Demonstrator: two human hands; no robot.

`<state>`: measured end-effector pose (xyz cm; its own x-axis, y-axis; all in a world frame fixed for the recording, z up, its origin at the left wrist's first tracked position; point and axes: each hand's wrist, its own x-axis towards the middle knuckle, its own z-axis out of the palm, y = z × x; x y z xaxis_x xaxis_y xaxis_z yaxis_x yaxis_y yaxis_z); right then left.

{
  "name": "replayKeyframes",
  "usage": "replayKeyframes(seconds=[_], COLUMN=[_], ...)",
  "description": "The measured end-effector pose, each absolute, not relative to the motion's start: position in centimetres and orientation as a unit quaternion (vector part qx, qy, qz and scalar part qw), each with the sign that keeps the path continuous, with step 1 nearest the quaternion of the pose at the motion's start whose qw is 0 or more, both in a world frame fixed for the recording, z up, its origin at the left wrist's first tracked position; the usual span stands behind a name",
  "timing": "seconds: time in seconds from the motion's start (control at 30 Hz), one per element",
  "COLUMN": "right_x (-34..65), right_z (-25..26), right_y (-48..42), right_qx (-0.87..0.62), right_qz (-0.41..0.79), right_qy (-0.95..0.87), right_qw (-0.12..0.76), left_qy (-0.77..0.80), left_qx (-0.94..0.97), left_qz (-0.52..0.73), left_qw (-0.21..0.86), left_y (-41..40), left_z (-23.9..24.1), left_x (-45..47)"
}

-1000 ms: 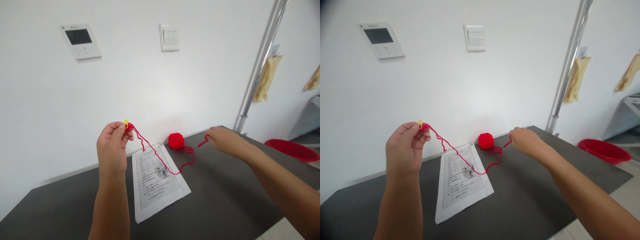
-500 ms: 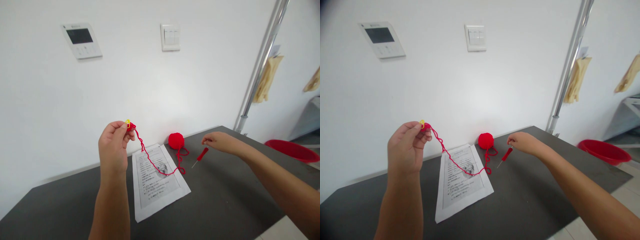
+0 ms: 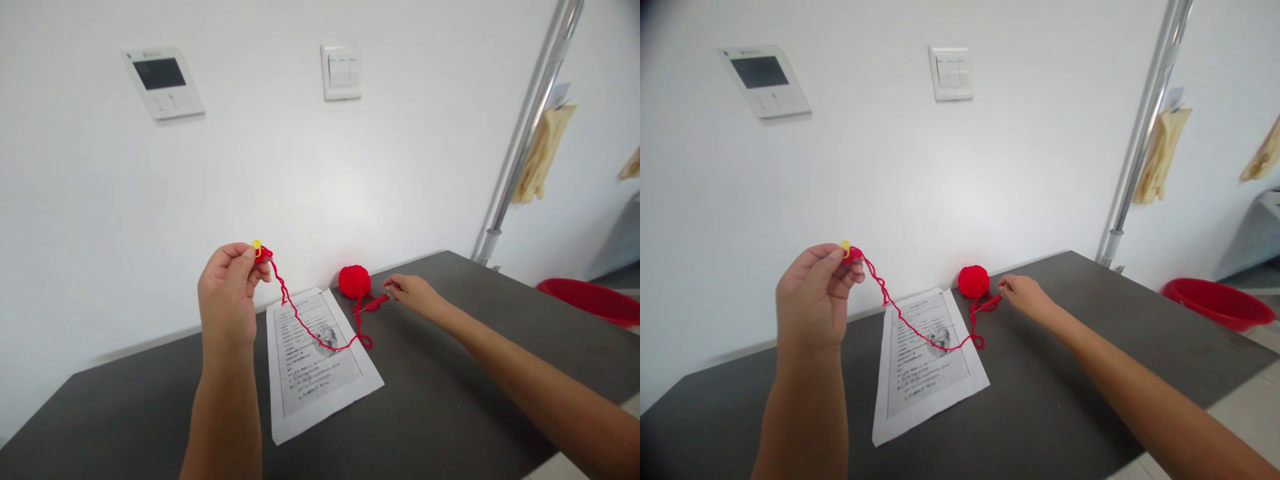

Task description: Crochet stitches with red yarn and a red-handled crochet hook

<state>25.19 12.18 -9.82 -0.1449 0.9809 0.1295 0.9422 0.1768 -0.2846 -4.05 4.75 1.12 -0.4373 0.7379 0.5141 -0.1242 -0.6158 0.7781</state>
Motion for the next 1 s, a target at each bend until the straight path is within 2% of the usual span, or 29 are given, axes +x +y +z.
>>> replayKeyframes(seconds=[0.13, 0.3, 0.77, 0.87, 1.0], right_x=[24.3, 25.4, 25.5, 24.5, 22.1], right_z=[-9.6, -9.8, -15.4, -13.9, -7.7], right_y=[12.3, 12.7, 13.8, 13.3, 11.3], right_qx=[-0.634, -0.637, -0.612, -0.576, -0.464], right_qz=[0.057, 0.081, 0.192, 0.195, 0.278], right_qy=[-0.75, -0.746, -0.743, -0.761, -0.809], right_qw=[0.178, 0.177, 0.192, 0.227, 0.23], left_qy=[0.346, 0.338, 0.336, 0.341, 0.355], left_qx=[0.457, 0.456, 0.453, 0.46, 0.476], left_qz=[0.772, 0.775, 0.773, 0.763, 0.731], left_qw=[0.275, 0.278, 0.29, 0.3, 0.337], left_y=[4.8, 4.9, 4.8, 4.8, 5.1], left_z=[1.1, 1.1, 1.1, 1.0, 0.7], left_x=[-4.1, -4.0, -3.9, -3.8, -3.5])
